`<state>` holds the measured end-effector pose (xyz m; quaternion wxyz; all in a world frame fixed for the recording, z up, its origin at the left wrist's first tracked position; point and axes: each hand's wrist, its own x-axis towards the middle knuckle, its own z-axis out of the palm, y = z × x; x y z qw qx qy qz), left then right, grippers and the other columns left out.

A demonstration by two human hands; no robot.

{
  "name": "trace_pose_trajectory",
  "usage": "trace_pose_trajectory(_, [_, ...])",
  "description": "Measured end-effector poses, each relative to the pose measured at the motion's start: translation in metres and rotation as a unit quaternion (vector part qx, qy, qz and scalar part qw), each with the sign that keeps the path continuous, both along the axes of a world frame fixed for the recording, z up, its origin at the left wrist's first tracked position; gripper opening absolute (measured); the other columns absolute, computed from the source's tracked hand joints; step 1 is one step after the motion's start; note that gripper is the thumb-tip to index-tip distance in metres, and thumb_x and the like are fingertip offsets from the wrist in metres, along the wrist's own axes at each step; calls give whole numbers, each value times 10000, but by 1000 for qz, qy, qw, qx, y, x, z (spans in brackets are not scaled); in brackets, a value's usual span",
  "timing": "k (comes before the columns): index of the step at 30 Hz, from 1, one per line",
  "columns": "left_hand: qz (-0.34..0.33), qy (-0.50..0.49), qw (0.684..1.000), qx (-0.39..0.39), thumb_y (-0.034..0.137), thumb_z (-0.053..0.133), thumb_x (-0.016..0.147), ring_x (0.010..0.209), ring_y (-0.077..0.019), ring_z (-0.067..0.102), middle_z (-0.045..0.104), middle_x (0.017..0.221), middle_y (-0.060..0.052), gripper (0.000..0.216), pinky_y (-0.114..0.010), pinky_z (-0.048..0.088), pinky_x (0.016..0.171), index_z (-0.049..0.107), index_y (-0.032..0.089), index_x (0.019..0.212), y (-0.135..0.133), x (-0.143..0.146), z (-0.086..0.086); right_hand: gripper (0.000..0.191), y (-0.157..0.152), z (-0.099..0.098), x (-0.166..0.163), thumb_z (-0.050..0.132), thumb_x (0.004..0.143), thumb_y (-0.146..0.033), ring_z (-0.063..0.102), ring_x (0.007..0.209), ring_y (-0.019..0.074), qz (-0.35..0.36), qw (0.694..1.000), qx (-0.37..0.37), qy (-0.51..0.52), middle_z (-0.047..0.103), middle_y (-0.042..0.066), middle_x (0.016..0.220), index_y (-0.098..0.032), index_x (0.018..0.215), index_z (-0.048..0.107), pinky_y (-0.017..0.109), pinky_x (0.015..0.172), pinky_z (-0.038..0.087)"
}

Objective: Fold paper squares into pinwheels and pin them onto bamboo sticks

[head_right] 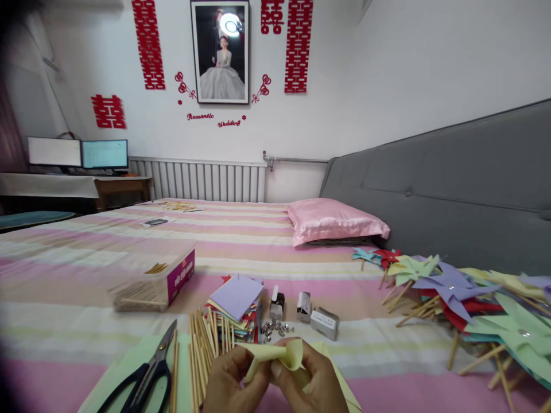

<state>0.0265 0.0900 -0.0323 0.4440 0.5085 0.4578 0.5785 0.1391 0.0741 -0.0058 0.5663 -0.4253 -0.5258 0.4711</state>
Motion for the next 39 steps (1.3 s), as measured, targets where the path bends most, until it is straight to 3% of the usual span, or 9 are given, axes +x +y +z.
trace_pose_trajectory(5, [-16, -20, 1000, -11, 232, 636, 582, 562, -166, 561, 676, 591, -49, 138, -238, 425, 559, 710, 129, 640, -2, 0, 4, 355, 3, -5, 2, 672, 664, -497, 662, 776, 250, 16, 1000, -2, -7, 702, 75, 772, -165, 790, 647, 333, 730, 521])
trace_pose_trajectory(10, [-19, -20, 1000, -2, 271, 607, 615, 581, -186, 579, 688, 610, -67, 185, -256, 437, 565, 711, 124, 657, -2, 0, 3, 318, 6, -10, 3, 672, 682, -462, 650, 750, 246, 33, 999, 6, -2, 692, 67, 741, -160, 779, 657, 335, 716, 514])
trace_pose_trajectory(17, [-1, -18, 1000, 1, 298, 617, 616, 549, -166, 551, 659, 569, -54, 187, -282, 466, 607, 690, 126, 625, -1, 2, -4, 277, 1, -2, 1, 710, 658, -421, 654, 741, 234, 37, 997, -15, 59, 693, 55, 733, -167, 754, 651, 334, 719, 518])
trace_pose_trajectory(30, [-13, -11, 1000, -2, 300, 582, 622, 552, -171, 566, 660, 589, -57, 203, -296, 482, 604, 682, 127, 655, 1, 3, -11, 406, 0, 4, 5, 736, 591, -517, 657, 769, 259, 18, 999, -45, 22, 706, 85, 743, -150, 759, 692, 358, 744, 512])
trace_pose_trajectory(39, [7, 6, 1000, 2, 286, 572, 613, 519, -161, 551, 644, 555, -50, 179, -287, 485, 570, 662, 131, 615, 3, 4, -15, 379, 4, -8, 5, 765, 577, -466, 651, 770, 257, 18, 997, -49, 58, 707, 80, 746, -151, 774, 691, 358, 750, 498])
